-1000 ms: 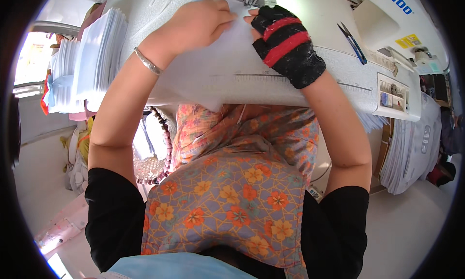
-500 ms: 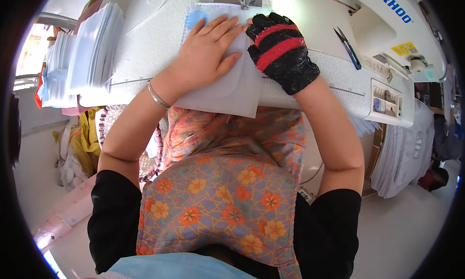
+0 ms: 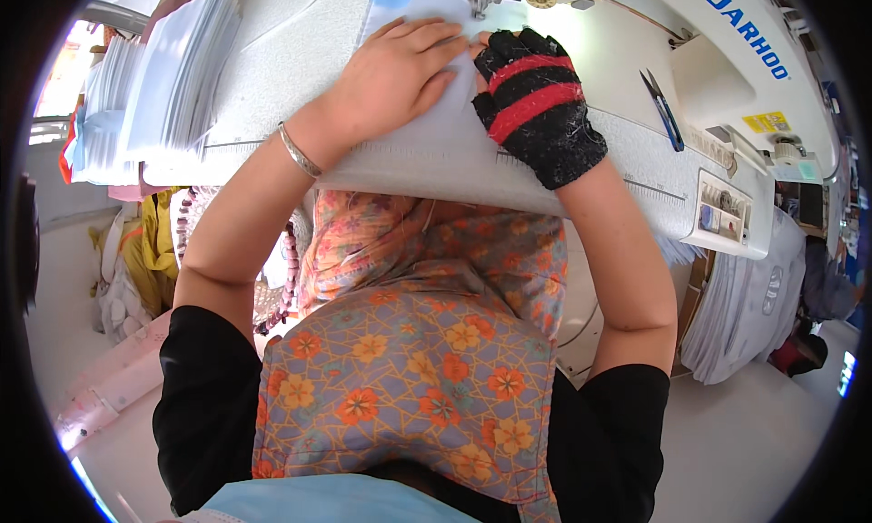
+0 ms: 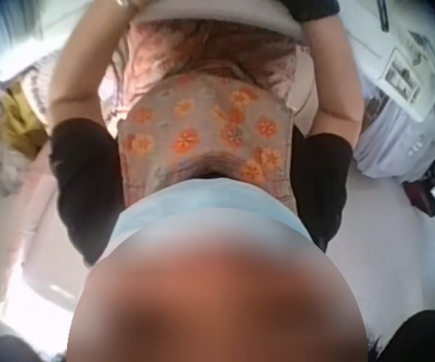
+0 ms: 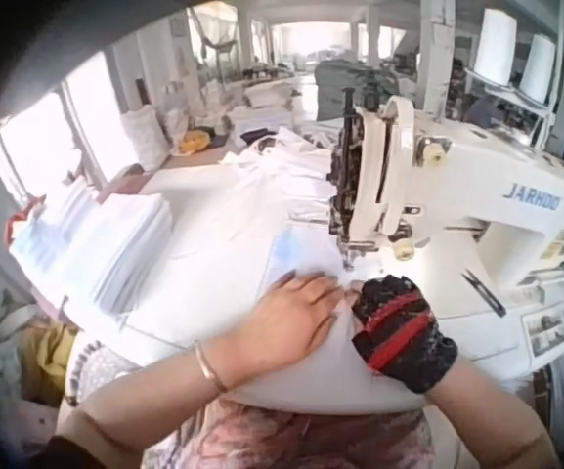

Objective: Sewing small white fabric pieces using an industrial sewing machine at a workstation.

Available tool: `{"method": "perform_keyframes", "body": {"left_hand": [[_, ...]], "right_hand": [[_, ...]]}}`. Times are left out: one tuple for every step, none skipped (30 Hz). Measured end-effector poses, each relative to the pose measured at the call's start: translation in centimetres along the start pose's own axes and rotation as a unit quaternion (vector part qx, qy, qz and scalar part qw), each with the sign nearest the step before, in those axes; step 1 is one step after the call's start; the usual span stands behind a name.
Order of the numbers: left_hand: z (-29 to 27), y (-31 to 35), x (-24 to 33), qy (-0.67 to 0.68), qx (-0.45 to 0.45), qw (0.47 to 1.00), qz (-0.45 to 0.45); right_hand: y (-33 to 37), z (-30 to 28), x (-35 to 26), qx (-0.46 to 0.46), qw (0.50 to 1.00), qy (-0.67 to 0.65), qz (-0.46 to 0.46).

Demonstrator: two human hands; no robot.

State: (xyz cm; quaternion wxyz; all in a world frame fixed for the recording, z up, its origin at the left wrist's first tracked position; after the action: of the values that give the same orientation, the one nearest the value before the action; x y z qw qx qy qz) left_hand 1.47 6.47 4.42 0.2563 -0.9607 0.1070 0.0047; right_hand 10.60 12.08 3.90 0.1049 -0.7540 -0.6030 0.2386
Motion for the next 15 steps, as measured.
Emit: {"method": "perform_keyframes", "body": {"left_hand": [[0.0, -0.1, 0.1, 0.009, 0.002, 1.0, 0.015], [-0.3, -0.1, 0.0, 0.001, 0.024, 0.999, 0.027], [-0.3, -0.1, -0.1, 0.01, 0.031, 0.999, 0.03], [-0.1, -0.2, -0.4, 0.009, 0.029, 0.999, 0.028], [0.1, -0.3, -0.6, 0.009, 0.028, 0.999, 0.029], [0.2, -0.5, -0.7, 0.01, 0.028, 0.999, 0.032], [0.4, -0.7, -0.9, 0.014, 0.027, 0.999, 0.032], [0.6, -0.8, -1.1, 0.018, 0.026, 0.999, 0.031], [0.8, -0.9, -1.2, 0.018, 0.027, 0.999, 0.033], [0.9, -0.9, -1.5, 0.018, 0.029, 0.999, 0.03], [0.8, -1.1, -1.7, 0.018, 0.031, 0.999, 0.027], [0.8, -1.2, -1.8, 0.019, 0.032, 0.999, 0.029], [1.0, -1.3, -1.9, 0.021, 0.022, 0.999, 0.025], [1.1, -1.4, -2.1, 0.023, 0.011, 0.999, 0.02], [1.2, -1.4, -2.3, 0.023, 0.012, 0.999, 0.021]], "right_hand": [[0.1, -0.1, 0.0, 0.013, 1.0, 0.003, -0.009], [0.1, -0.3, -0.3, 0.027, 0.999, 0.005, -0.019], [0.1, -0.3, -0.7, 0.005, 1.0, 0.009, -0.018], [0.1, -0.2, -0.8, 0.004, 1.0, 0.005, -0.024], [0.1, -0.3, -0.8, 0.005, 1.0, 0.003, -0.027], [0.0, -0.3, -0.7, 0.006, 1.0, 0.004, -0.025], [-0.1, -0.3, -0.6, 0.002, 1.0, 0.007, -0.015], [-0.1, -0.2, -0.4, -0.002, 1.0, 0.009, -0.007], [-0.2, -0.2, -0.4, 0.0, 1.0, 0.011, -0.005], [-0.2, -0.3, -0.6, 0.009, 1.0, 0.012, -0.009], [-0.2, -0.5, -0.7, 0.017, 1.0, 0.014, -0.012], [-0.1, -0.5, -0.8, 0.018, 1.0, 0.015, -0.011], [0.0, -0.4, -0.8, 0.008, 1.0, 0.013, -0.007], [0.0, -0.2, -0.9, -0.002, 1.0, 0.01, -0.005], [-0.1, -0.1, -0.9, -0.002, 1.0, 0.011, -0.005]]}}
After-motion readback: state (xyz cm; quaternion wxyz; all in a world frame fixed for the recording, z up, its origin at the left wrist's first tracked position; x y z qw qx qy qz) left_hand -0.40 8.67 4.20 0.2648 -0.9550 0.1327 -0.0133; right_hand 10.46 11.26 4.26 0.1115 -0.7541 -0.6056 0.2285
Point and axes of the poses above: each hand's wrist, its own y-axis away from the middle knuckle, its own z-axis out of the palm, x = y × z, the point moved 9 cm from there along -y, towards the middle knuckle, and after that the axes turned 10 degrees about -y, right-handed, at the moved point
